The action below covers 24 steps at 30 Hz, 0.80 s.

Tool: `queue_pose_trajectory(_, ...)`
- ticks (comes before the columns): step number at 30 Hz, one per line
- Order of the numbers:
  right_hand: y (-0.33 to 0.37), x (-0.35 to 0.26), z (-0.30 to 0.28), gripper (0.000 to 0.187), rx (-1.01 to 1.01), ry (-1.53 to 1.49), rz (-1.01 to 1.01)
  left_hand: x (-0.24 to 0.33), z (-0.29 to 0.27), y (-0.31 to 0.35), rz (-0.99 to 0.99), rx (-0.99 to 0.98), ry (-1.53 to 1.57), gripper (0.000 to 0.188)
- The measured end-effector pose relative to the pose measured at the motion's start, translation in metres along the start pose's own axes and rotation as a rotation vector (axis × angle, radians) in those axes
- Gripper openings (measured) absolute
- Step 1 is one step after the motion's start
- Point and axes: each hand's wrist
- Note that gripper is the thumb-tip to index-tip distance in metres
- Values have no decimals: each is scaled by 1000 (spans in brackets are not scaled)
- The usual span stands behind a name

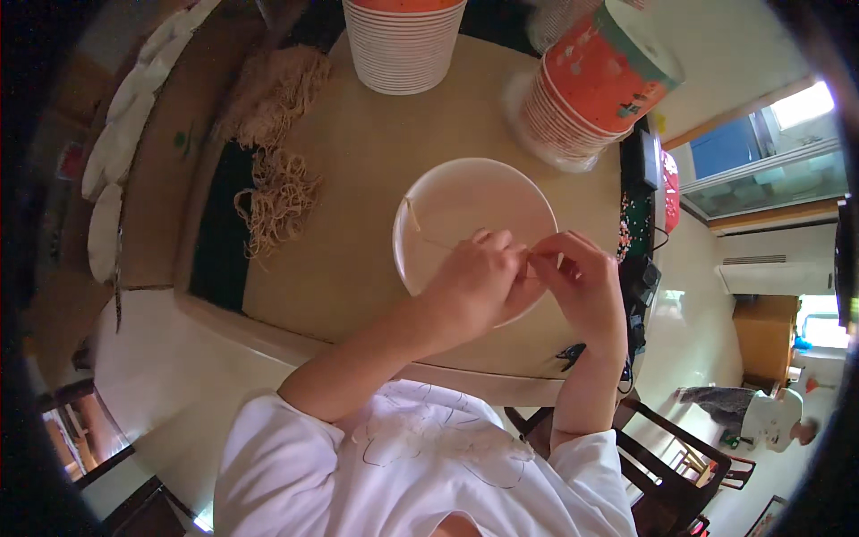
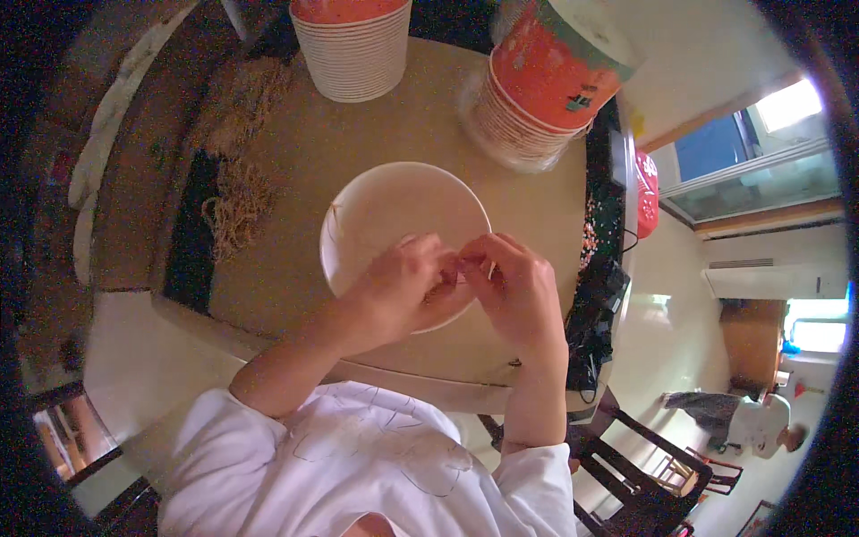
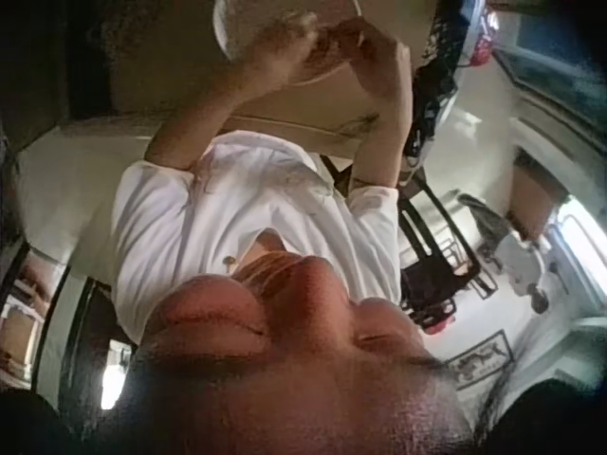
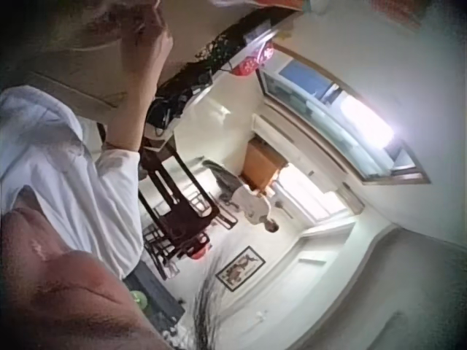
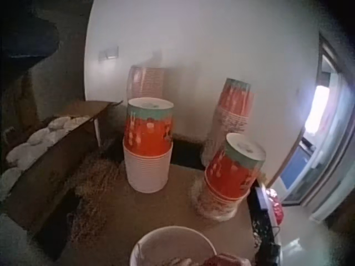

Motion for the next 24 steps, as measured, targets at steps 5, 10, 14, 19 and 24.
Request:
queue_pose_trajectory(5, 4, 5, 6, 7, 51, -167, 64, 12, -10, -4, -389, -33, 523, 16)
queue_pose_trajectory(10, 4, 15, 15, 4, 136, -363, 79, 22, -28, -9, -91, -94, 345, 13)
queue_pose_trajectory(14, 2, 17, 17, 3, 149, -439, 108, 13, -29, -16, 315, -43, -178, 10)
queue_pose_trajectory(19, 4, 19, 19, 4, 125, -464, 107, 13, -25, -22, 460, -51, -337, 12)
queue_pose_trajectory(24, 4, 11, 14, 4, 111, -492, 156, 9, -33, -14, 432, -34, -165, 16)
Point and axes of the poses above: each hand's wrist, its own y-axis away from the middle knuckle, its own z-axis out of the palm, x = y × z, and after that the axes turned 7 degrees about y, right-handed
